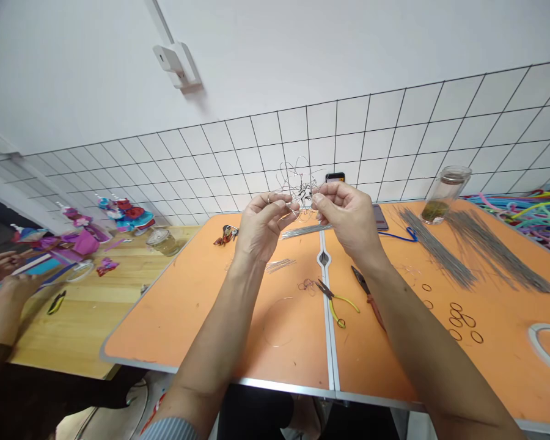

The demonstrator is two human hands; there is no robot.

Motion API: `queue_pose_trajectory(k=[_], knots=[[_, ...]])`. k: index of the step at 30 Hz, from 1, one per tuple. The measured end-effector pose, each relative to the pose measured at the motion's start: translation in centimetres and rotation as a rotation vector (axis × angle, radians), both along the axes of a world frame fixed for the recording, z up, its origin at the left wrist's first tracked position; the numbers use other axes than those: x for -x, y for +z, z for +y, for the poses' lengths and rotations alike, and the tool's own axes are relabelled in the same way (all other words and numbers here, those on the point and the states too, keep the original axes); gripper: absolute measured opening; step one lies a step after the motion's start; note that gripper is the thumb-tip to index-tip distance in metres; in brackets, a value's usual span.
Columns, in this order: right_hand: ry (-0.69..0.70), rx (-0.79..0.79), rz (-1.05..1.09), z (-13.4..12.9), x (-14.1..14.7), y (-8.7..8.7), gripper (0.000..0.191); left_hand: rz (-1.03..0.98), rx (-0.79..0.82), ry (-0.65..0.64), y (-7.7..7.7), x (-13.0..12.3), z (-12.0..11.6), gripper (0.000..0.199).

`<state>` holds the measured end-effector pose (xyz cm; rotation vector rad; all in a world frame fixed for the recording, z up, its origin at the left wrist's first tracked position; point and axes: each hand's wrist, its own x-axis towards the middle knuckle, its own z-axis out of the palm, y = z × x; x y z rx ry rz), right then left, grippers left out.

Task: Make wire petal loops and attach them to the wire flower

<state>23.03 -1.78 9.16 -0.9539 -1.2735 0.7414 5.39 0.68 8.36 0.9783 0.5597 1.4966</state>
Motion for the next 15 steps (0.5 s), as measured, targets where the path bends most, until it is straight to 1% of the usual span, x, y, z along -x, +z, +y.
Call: queue_pose_trajectory(k=[3,5,7,12,15], knots=[[-0.026,-0.004,-0.007,0.1,-0.3,0.2,0.021,0.033,0.024,-0.019,-0.2,0.0,0.2,0.04],[-0.038,-0.009,-0.024,0.1,-0.5,0.3,0.02,0.053,0.044,-0.005,-0.3,0.2,0.4,0.047],[-0.045,-0.011,-0.044,0.2,-0.6,0.4,0.019,0.083,0.048,0.027,-0.2,0.4,0.5,0.051],[-0.045,-0.005,-0.102,0.4,-0.5,0.2,0.014,0.175,0.006,0.118,-0.1,0.9,0.9,0.041],[-0.044,-0.002,-0.128,0.4,-0.3,0.2,0.011,0.205,-0.028,0.126,0.0,1.1,1.2,0.037]])
